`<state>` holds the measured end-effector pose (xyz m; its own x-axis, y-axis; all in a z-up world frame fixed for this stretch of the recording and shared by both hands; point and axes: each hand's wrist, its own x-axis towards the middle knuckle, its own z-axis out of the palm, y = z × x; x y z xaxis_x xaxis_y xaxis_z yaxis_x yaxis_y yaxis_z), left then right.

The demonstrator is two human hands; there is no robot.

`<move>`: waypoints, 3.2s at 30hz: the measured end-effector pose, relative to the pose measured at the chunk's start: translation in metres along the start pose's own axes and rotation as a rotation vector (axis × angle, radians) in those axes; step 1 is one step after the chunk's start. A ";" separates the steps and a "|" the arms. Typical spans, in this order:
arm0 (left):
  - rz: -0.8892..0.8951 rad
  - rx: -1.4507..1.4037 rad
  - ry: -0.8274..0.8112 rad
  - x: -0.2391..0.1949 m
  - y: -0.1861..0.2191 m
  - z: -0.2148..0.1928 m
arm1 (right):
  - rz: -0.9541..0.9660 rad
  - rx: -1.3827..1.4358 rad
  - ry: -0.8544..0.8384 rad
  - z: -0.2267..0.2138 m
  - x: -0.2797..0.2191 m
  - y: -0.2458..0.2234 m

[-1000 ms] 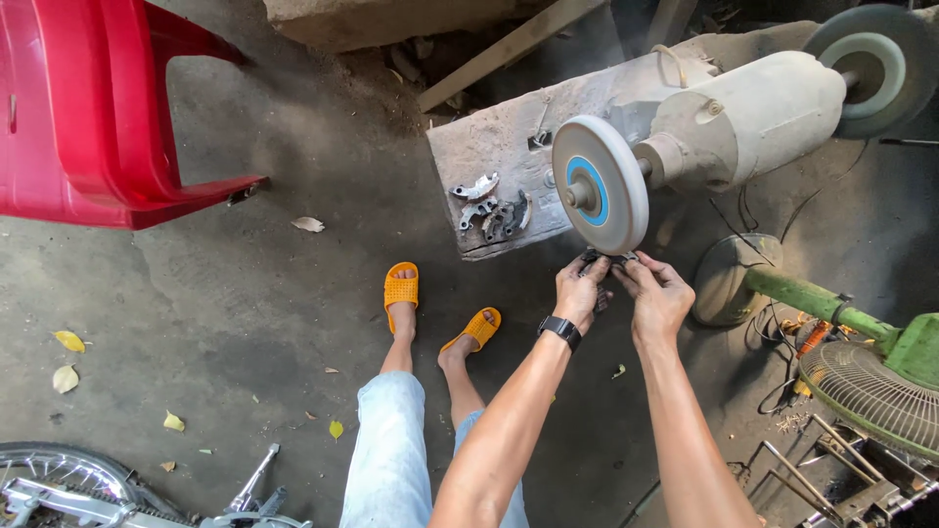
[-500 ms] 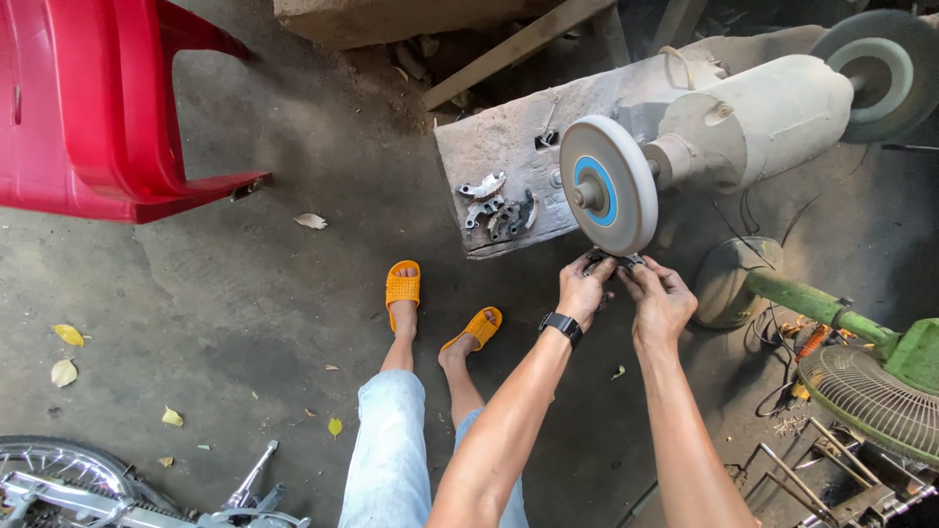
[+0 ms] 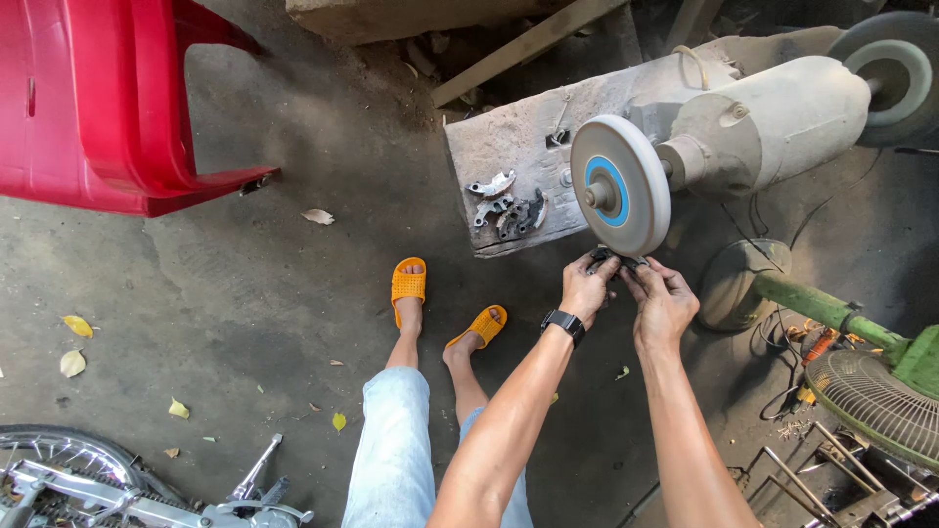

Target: The person carries small metal motorcycle parts to a bench grinder and grinds their edges against the spinning wheel, producing sparks, working on several pieces one at a time. They then carry the parts across the workshop, set them on the floor, and hammer and fit the pieces together with other components.

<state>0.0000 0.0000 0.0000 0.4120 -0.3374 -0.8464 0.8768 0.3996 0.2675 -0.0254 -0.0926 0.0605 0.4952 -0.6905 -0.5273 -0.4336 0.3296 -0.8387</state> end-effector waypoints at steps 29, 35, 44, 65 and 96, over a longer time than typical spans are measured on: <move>0.005 -0.101 -0.098 0.011 -0.023 0.007 | -0.078 -0.089 0.027 -0.005 0.005 -0.012; -0.021 -0.195 -0.010 0.007 -0.018 -0.009 | -0.004 -0.174 -0.036 0.002 0.016 0.005; 0.050 -0.119 0.013 0.007 -0.020 0.000 | 0.020 -0.109 -0.061 -0.007 0.018 0.002; -0.022 -0.306 0.014 -0.005 -0.028 0.011 | -0.049 -0.237 -0.086 -0.003 0.019 -0.015; 0.486 0.819 -0.152 -0.063 0.018 -0.080 | 0.386 0.036 -0.333 -0.059 -0.046 0.066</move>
<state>-0.0299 0.0964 0.0212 0.7533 -0.4214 -0.5050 0.4792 -0.1743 0.8602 -0.1211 -0.0774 0.0375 0.5193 -0.2736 -0.8096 -0.6090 0.5462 -0.5752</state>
